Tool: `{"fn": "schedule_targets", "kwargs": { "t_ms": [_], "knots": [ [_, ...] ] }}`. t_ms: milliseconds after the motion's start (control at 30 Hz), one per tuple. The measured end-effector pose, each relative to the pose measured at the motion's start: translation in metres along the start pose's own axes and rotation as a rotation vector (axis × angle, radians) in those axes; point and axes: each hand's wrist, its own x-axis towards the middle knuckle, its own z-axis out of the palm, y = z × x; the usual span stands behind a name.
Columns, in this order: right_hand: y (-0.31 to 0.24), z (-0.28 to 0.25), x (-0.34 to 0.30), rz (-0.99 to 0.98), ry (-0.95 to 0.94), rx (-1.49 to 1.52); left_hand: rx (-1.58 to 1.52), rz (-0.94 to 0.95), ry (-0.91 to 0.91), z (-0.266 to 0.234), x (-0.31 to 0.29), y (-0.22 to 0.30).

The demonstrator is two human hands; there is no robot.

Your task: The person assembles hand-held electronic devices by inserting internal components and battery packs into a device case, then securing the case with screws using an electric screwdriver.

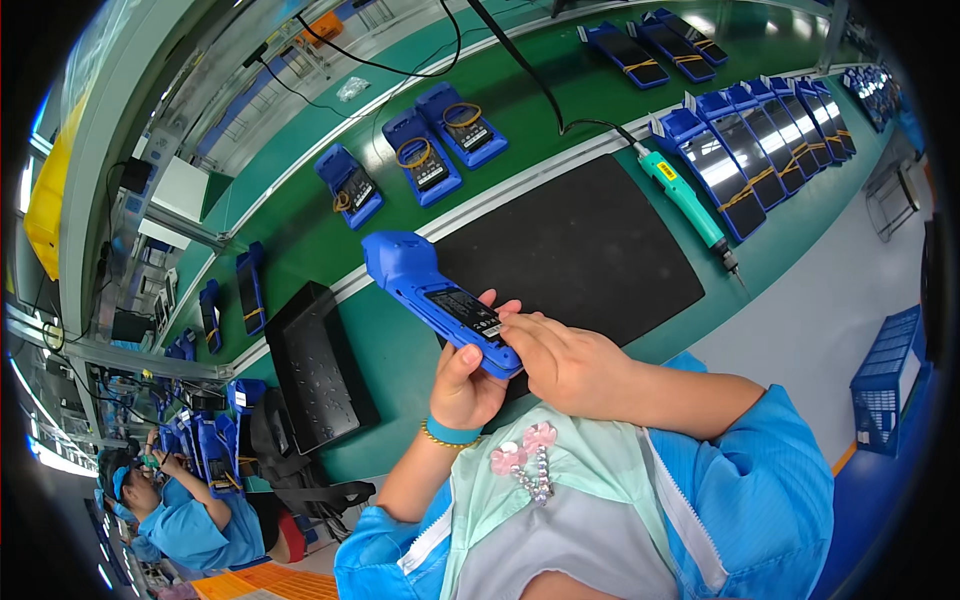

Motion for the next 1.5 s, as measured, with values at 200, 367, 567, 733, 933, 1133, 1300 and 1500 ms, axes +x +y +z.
{"fn": "schedule_targets", "kwargs": {
  "t_ms": [200,367,567,733,933,1133,1300,1500],
  "knots": [
    [0.001,0.001,-0.002,0.028,0.001,0.028,-0.005,-0.016,0.029,-0.003,-0.001,-0.002],
    [0.002,-0.002,-0.002,0.016,-0.008,0.022,0.057,-0.009,0.019,-0.001,-0.001,0.0],
    [0.011,-0.022,0.008,-0.064,-0.022,0.137,-0.184,-0.038,-0.15,0.001,-0.001,0.016],
    [0.012,-0.03,0.012,-0.04,0.084,0.312,-0.374,-0.089,-0.438,-0.007,-0.003,0.03],
    [-0.004,-0.034,0.025,-0.027,-0.016,0.325,-0.525,0.019,-0.507,0.0,-0.031,0.054],
    [-0.025,-0.027,0.104,-0.007,-0.27,0.376,-0.419,0.147,-0.513,-0.009,-0.07,0.102],
    [-0.058,0.005,0.253,0.176,-0.388,0.71,-0.347,0.202,-0.617,-0.009,-0.114,0.138],
    [-0.119,0.055,0.352,0.181,-0.842,0.964,-0.292,0.236,-0.556,-0.045,-0.145,0.208]
  ]
}}
